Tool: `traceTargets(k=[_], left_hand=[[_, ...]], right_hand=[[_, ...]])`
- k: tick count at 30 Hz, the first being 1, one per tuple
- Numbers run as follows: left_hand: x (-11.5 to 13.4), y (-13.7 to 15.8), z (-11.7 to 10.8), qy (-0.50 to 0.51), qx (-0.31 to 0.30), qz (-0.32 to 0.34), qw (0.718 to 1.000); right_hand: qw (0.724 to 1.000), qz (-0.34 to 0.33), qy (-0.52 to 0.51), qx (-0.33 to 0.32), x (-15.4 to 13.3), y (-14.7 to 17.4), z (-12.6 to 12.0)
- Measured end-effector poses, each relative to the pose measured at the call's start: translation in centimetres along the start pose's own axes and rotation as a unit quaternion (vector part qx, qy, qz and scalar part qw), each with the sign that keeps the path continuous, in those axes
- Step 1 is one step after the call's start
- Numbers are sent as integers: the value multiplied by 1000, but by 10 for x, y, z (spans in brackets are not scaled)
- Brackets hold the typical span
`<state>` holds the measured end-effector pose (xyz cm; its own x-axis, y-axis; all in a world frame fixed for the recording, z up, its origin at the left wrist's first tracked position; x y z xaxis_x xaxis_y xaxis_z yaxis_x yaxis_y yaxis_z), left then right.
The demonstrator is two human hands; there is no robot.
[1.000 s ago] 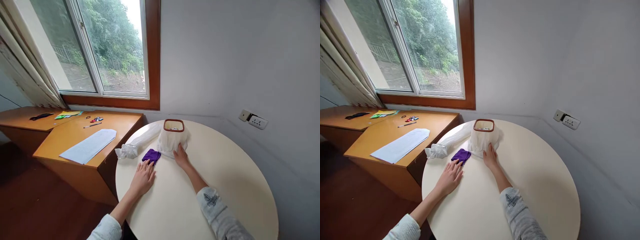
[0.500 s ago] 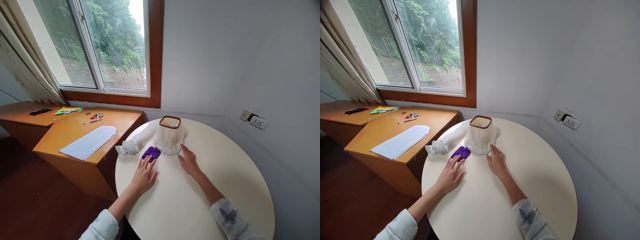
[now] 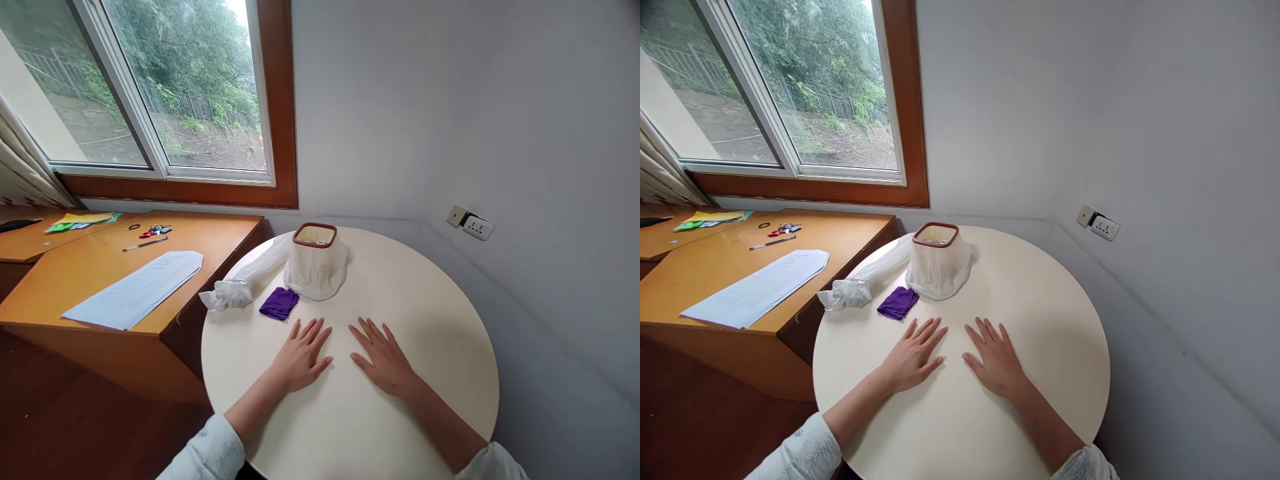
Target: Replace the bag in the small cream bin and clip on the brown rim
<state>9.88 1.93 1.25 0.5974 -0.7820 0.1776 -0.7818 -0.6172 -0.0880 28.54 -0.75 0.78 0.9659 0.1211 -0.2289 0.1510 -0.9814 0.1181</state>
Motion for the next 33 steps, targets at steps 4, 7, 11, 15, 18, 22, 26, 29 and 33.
traceTargets(k=[4, 7, 11, 15, 18, 22, 26, 29, 33], left_hand=[[0, 1, -1, 3, 4, -8, 1000], [0, 0, -1, 5, 3, -11, 1000], [1, 0, -1, 6, 6, -10, 1000], [1, 0, -2, 5, 18, -6, 1000], [2, 0, -3, 3, 28, -3, 1000], [3, 0, -4, 3, 29, -6, 1000], [3, 0, -5, 5, 24, -8, 1000], [3, -1, -4, 1, 19, -9, 1000], [3, -2, -4, -1, 14, -13, 1000]], right_hand=[[1000, 6, -2, 3, 0, -2, 0], [1000, 3, -2, 5, 0, -2, -1], [1000, 4, -2, 9, 0, -1, -1], [1000, 6, -7, 13, 0, -1, -1], [1000, 8, -4, 14, 0, -1, -1], [1000, 6, -6, 19, 1, 0, -2], [1000, 2, -13, 21, 2, 0, -2], [1000, 1, -18, 22, 2, 0, -2], [1000, 4, -20, 20, 3, 0, -2]])
Point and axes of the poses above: each hand's wrist, its own y-axis away from the middle knuckle, its own z-axis out of the palm, x = y × z, the point moved 5 cm from there along -y, towards the middle knuckle, and after that the axes turned 10 degrees about z, right-handed, at the moved point
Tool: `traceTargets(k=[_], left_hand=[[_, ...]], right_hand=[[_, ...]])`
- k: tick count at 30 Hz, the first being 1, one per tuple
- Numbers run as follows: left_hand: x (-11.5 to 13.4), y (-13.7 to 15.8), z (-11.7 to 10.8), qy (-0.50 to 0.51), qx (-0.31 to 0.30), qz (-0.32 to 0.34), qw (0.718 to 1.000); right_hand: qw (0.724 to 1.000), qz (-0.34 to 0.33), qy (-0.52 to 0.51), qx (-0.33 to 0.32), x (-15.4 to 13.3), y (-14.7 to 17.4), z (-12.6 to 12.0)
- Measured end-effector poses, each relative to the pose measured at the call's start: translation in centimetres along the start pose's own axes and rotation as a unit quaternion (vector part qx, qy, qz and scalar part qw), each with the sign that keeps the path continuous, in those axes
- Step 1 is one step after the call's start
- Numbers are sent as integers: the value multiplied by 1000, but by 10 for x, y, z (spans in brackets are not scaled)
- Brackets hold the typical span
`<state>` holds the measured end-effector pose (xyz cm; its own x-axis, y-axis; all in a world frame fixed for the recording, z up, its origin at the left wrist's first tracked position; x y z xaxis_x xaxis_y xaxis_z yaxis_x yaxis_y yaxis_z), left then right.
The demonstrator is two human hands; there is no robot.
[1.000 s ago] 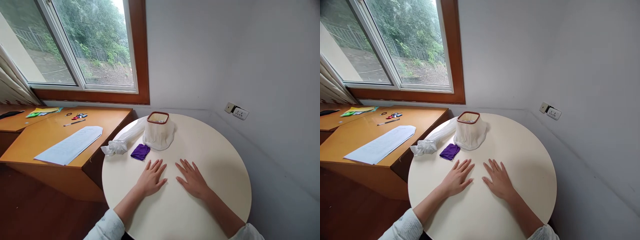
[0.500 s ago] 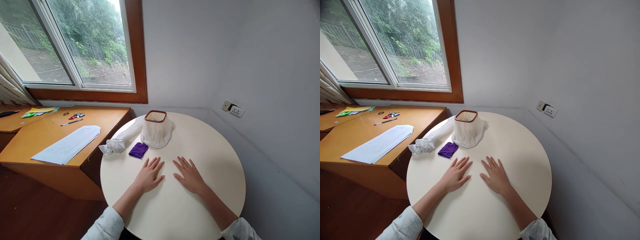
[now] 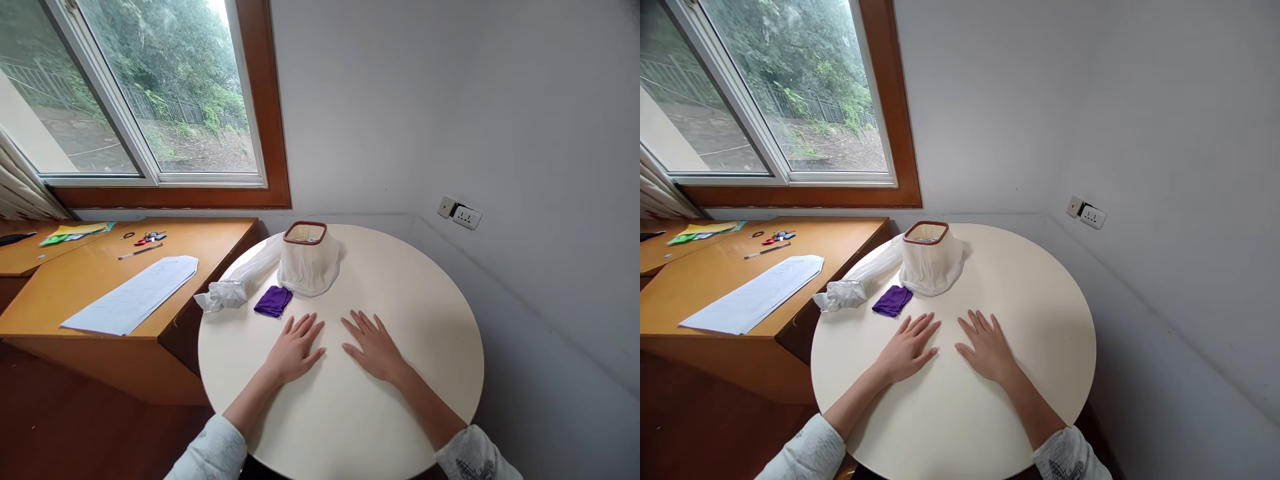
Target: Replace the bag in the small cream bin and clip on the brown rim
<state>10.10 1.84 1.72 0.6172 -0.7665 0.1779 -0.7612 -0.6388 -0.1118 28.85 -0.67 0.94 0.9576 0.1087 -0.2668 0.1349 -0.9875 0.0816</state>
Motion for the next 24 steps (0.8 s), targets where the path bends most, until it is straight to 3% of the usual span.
traceTargets(k=[24], left_hand=[[-2, 1, 0, 1, 15, 5, 1000]], right_hand=[[1000, 7, -5, 2, -2, 2, -4]])
Point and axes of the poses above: each hand's wrist, its own y-axis away from the middle knuckle, its own z-axis out of the palm, x = y × z, the point moved 5 cm from there along -y, towards the middle knuckle, and after that the axes turned 10 degrees about z, right-handed, at the moved point
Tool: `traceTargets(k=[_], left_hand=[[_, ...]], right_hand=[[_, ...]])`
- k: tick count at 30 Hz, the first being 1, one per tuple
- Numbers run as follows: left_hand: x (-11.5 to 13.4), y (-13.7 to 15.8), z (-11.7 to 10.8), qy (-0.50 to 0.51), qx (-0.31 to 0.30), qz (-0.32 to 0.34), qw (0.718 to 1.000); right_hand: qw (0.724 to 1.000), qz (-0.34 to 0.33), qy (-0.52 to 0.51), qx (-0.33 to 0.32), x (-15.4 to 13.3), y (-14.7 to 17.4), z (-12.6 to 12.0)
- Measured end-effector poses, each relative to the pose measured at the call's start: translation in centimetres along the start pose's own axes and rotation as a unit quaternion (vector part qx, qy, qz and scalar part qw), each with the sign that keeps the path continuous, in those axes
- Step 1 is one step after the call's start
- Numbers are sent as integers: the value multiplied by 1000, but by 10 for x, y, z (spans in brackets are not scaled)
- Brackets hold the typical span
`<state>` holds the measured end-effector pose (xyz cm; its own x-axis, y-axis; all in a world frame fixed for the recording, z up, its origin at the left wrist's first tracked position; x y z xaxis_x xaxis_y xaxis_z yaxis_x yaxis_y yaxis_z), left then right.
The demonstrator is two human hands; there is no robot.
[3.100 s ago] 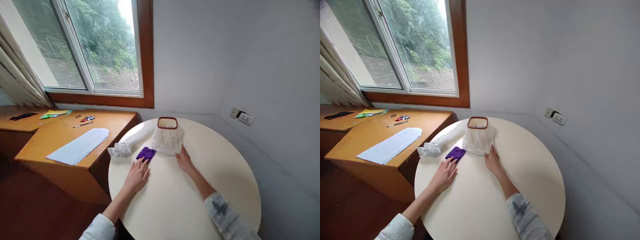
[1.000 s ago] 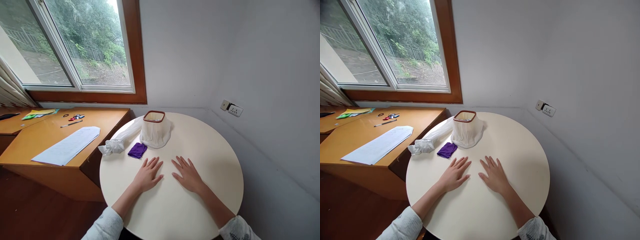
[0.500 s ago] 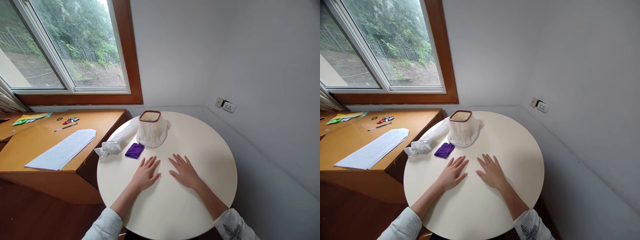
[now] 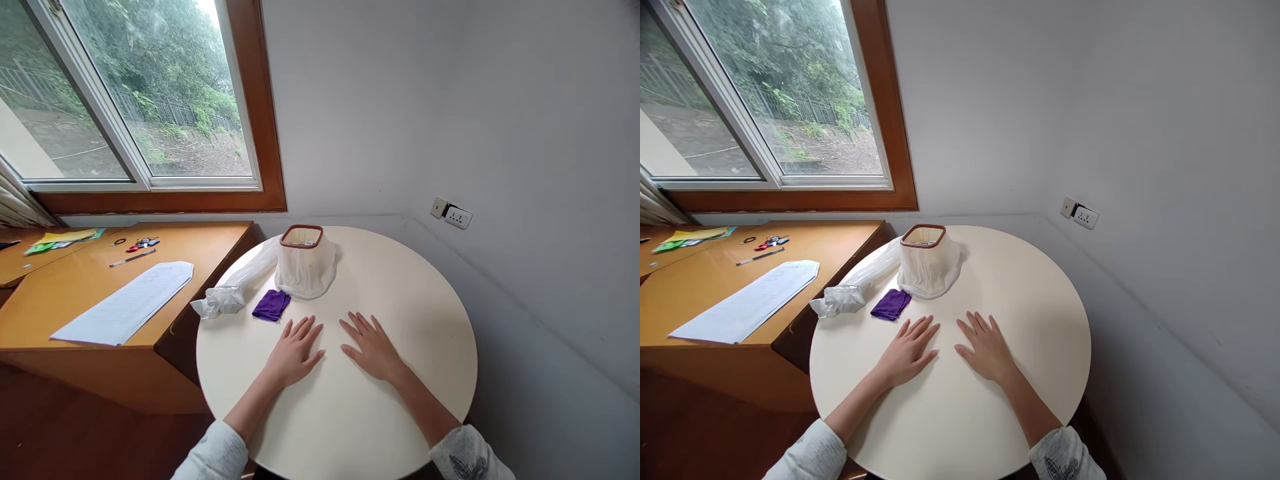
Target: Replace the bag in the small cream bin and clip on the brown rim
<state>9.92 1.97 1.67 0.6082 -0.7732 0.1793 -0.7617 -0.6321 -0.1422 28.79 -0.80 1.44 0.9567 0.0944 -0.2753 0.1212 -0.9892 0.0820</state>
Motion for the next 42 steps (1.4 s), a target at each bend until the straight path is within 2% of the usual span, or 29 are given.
traceTargets(k=[13, 16, 19, 23, 25, 28, 30, 32, 34, 35, 39, 42], left_hand=[[1, 3, -2, 24, -4, -6, 1000], [1, 4, -4, 34, 0, -7, 999], [0, 0, -11, 48, -17, -11, 999], [-12, -21, -44, 104, -32, -17, 994], [-27, -38, -72, 129, 4, -57, 990], [-53, -63, -124, 134, 129, -87, 979], [-70, -76, -155, 135, 227, -89, 960], [-86, -82, -176, 140, 307, -94, 937], [-101, -84, -186, 147, 352, -112, 917], [-109, -85, -187, 152, 356, -124, 914], [-132, -87, -181, 154, 290, -162, 931], [-141, -84, -179, 133, 272, -183, 935]], right_hand=[[1000, -6, 1, 1, -1, -2, 5], [999, -7, -29, 38, 2, -9, 1], [990, -15, -98, 102, 1, -26, -16], [957, -50, -194, 211, -15, -59, -56], [937, -71, -230, 253, -28, -78, -78], [906, -107, -270, 306, -47, -105, -107], [890, -118, -285, 335, -57, -122, -121], [884, -116, -285, 352, -66, -137, -130], [891, -115, -265, 350, -75, -151, -131], [898, -118, -251, 343, -80, -157, -130], [924, -129, -200, 299, -95, -176, -120], [934, -128, -177, 282, -98, -183, -115]])
Point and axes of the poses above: each hand's wrist, its own y-axis away from the middle knuckle, its own z-axis out of the palm, x = y × z, the point moved 5 cm from there along -y, towards the middle knuckle, and after that the axes turned 10 degrees about z, right-handed, at the moved point
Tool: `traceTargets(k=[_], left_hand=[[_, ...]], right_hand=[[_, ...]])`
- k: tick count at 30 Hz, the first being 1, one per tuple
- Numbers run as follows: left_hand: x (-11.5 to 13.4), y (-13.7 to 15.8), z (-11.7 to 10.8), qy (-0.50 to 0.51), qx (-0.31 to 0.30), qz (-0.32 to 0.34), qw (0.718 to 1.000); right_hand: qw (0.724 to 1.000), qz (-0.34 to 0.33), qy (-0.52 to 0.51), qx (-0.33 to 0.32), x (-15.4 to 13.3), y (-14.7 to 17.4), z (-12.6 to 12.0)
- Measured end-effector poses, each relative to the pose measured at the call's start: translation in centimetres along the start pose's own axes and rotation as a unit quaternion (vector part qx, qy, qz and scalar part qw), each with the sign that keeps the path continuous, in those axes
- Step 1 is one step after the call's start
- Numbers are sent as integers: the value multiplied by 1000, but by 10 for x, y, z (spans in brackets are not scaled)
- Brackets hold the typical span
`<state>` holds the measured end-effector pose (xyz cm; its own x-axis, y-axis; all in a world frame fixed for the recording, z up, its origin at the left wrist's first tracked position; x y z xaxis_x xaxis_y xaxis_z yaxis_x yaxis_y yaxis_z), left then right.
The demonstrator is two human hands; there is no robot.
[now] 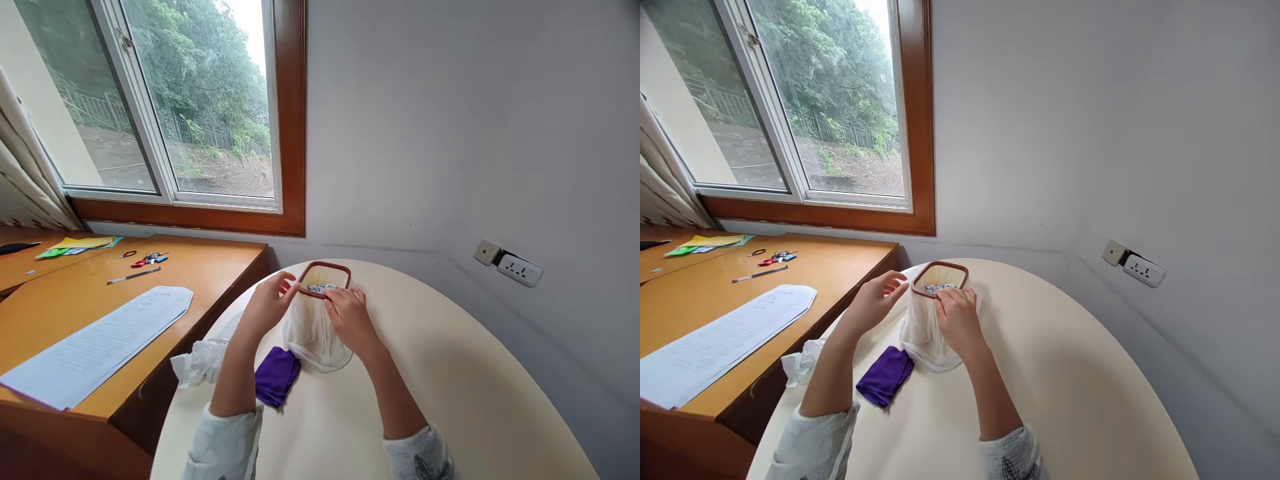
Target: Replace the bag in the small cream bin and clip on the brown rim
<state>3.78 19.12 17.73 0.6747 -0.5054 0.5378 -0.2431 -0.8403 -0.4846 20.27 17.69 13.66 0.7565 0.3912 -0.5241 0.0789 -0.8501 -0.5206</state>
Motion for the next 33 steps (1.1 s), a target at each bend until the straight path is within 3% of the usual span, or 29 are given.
traceTargets(k=[3, 8, 12, 17, 28, 33], left_hand=[[-7, 2, 3, -11, -17, -12, 1000], [-12, 5, 22, -21, -93, 3, 995], [-7, 5, 38, -7, -144, 43, 989], [-10, 4, 49, -17, -175, 21, 984], [-8, 6, 51, -7, -199, 21, 980], [1, 7, 49, 44, -196, 67, 977]], right_hand=[[1000, 4, 15, -3, 5, -2, 2], [1000, 18, 20, 3, 11, -3, 0], [999, 31, -6, -25, 12, -4, -1], [995, 40, -69, -66, 8, -3, -7], [989, 77, -65, -109, 6, 2, -18], [989, 93, -49, -105, 4, 3, -18]])
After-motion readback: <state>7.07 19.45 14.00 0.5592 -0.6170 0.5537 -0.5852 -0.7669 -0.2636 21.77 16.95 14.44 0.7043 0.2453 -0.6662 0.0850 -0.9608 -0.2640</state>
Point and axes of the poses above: each hand's wrist, its own y-axis away from the middle knuckle, its own z-axis out of the palm, x = y × z, the point moved 5 cm from there along -y, towards the middle knuckle, and after that the axes turned 10 degrees about z, right-handed, at the moved point
